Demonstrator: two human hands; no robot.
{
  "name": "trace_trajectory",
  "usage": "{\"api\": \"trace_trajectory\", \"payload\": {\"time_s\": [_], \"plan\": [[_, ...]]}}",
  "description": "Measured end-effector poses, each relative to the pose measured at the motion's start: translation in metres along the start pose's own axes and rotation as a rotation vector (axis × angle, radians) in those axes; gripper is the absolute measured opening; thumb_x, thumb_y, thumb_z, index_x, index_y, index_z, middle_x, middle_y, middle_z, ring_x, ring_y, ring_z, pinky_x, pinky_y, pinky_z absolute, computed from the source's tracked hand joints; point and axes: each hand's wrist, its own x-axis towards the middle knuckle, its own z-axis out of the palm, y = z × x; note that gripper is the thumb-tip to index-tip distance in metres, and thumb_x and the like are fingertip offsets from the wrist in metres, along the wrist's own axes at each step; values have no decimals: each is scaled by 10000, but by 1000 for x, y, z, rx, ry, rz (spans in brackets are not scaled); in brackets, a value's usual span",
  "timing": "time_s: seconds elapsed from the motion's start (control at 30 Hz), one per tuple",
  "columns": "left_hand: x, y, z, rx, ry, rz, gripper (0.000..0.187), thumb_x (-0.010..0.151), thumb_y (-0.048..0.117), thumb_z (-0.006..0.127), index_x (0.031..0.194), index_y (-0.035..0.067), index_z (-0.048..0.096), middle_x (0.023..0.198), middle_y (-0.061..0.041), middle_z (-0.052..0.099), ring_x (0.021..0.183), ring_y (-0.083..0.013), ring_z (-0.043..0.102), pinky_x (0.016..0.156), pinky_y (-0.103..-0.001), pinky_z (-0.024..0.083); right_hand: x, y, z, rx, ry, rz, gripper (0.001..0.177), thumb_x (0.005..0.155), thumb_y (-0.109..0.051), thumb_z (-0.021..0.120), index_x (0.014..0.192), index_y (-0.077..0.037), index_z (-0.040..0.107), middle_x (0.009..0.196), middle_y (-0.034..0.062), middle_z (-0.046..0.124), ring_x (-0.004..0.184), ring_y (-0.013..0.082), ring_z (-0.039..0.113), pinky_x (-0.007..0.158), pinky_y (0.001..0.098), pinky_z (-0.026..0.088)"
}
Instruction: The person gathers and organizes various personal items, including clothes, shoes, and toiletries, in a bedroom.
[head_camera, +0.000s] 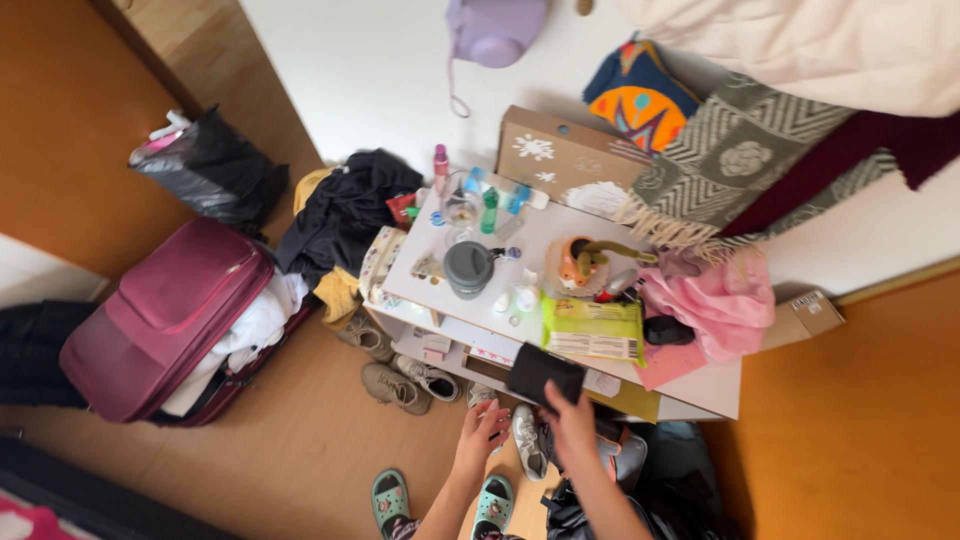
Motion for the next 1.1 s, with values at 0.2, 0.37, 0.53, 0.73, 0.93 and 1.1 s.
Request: {"api": "trace_trajectory", "payload": {"time_s": [0.2,0.37,0.53,0.73,0.93,1.1], "plan": [[16,-13,-30,-220,153,171,490,977,305,677,1349,-4,597,1125,-168,660,894,-259,590,690,-431,423,-70,65,58,47,-205,160,444,839,-174,737,1259,-110,606,1156,43,705,1036,207,674,831,417,563],[37,11,-84,-321,152,162,486,929,272,684,1344,49,564,1214,-97,691,1071,-203,670,904,-368,551,-49,97,70,-146,-310,258,458,902,-235,754,1280,-12,623,1148,67,719,1029,191,667,857,364,546],[66,25,-114,-112,47,116,491,927,277,686,1345,43,579,1231,-83,696,1085,-178,658,895,-342,537,-46,81,97,-208,-265,259,530,861,-241,774,1316,-79,556,1092,85,700,992,188,684,829,375,554],[77,25,-113,319,3,184,500,975,337,616,1365,33,544,1222,-107,695,1083,-192,658,908,-323,527,-55,77,91,-227,-237,260,557,860,-270,785,1322,-29,588,1116,79,730,939,155,723,818,322,604],[72,14,-66,426,-310,191,492,989,348,592,1354,21,555,1237,-125,692,1101,-190,647,957,-337,512,-70,64,35,-231,-150,215,523,913,-277,764,1350,-33,615,1112,33,701,933,89,670,774,276,552],[63,12,5,556,-551,-52,400,1023,362,482,1301,117,633,1161,-45,744,1066,-139,677,933,-317,505,-81,7,-21,75,206,-26,588,815,-230,750,1374,-243,565,1212,-61,710,1003,94,675,811,278,586]]}}
